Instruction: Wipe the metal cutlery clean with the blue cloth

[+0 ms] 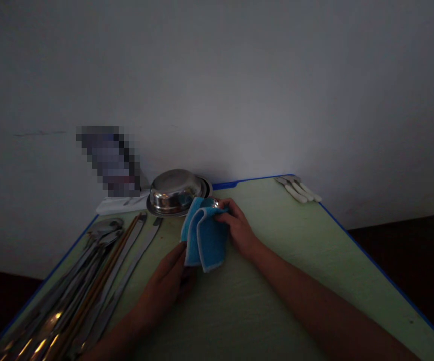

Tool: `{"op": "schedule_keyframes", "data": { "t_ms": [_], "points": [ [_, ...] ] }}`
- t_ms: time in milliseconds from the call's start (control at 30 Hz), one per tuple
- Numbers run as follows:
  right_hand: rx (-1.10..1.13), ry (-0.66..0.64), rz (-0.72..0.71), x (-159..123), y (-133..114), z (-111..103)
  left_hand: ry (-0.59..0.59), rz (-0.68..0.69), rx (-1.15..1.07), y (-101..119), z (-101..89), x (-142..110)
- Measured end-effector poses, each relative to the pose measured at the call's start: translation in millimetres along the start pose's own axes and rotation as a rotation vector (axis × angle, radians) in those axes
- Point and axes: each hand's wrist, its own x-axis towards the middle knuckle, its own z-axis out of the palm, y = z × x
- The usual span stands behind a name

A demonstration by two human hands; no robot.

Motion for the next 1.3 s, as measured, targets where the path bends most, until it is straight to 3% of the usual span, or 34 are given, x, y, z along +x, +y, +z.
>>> {"op": "schedule_keyframes", "data": {
  "t_ms": [167, 367, 500, 700, 933, 1167, 1300],
  "points": [
    [0.136, 0.084, 0.128, 3.3, -0.4, -2.1, -0.139, -0.02, -0.012, -1.0, 3.0, -1.5],
    [-0.145, 0.126, 0.106, 0.6, 3.7, -4.1, -0.187, 0.067, 0.112, -4.3, 2.4, -0.5],
    [-0.164, 0.159, 0.072, 1.2, 6.7, -3.7, -0.186, 0.081, 0.163, -5.1, 1.9, 0.4],
    [-0.1, 0.164, 0.111, 2.6, 3.8, -2.0, -0.185, 0.112, 0.256, -4.9, 2.5, 0.2],
    [0.103, 0.154, 0.319, 5.9, 0.0, -5.0, -0.236, 0.142, 0.302, -2.6, 1.9, -1.0],
    [0.011, 0.21, 0.192, 4.4, 2.9, -4.5, -0.256, 0.167, 0.343, -1.7, 1.6, -2.4],
    [0.025, 0.189, 0.232, 4.3, 1.1, -3.7, -0.257, 0.177, 0.351, -2.7, 2.0, -2.5]
  ]
}}
